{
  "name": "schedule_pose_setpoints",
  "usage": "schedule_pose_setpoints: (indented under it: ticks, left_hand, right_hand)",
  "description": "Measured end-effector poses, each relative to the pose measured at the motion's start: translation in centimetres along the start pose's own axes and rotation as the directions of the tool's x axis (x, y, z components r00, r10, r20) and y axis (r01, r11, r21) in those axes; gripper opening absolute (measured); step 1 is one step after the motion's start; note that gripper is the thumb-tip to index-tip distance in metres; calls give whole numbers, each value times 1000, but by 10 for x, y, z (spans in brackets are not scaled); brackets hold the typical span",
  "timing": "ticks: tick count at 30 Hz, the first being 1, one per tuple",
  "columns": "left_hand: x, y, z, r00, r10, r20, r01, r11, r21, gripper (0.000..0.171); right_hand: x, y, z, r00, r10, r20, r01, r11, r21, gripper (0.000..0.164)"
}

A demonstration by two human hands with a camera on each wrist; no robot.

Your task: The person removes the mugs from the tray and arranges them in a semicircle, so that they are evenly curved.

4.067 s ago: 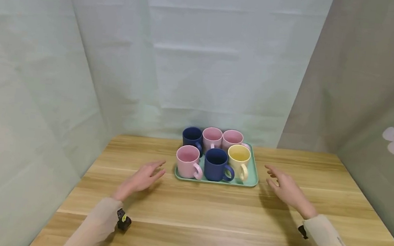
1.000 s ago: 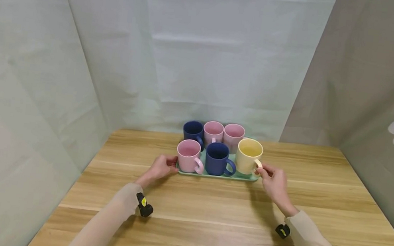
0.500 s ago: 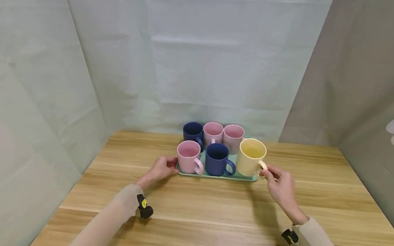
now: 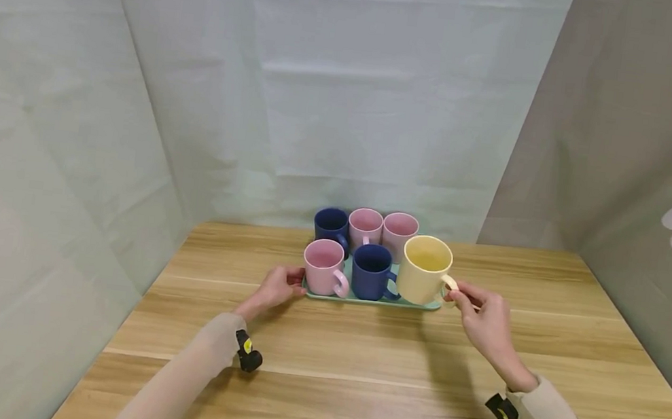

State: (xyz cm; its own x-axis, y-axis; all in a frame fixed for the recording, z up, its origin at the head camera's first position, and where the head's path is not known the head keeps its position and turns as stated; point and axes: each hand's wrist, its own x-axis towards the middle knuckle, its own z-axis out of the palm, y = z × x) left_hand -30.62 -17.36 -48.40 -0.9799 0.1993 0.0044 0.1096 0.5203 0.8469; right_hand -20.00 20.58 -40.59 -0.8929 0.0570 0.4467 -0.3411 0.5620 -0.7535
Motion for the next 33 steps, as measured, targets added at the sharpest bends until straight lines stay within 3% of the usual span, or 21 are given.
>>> schedule_pose_setpoints:
  ticks: [11,20,27,33]
  left_hand:
    - [2,-1,1,1000,3,0,-3,1000,12,48]
    - [-1,0,0,1000,6,-4,-6,1000,-14,48]
    - [0,-1,-1,1000,3,9,-2,999,-45,50]
    - [-2,-1,-1,1000,6,15,-6,999,-47,49]
  right_hand:
    - [-4,-18,1,993,-25,111,19,998,57,20]
    - [-6,-16,8,970,-1,242,-26,994,107,23]
    - [-7,-12,18,952,-113,285,72,986,152,19]
    - [-10,-16,27,929,-153,336,86,974,208,18]
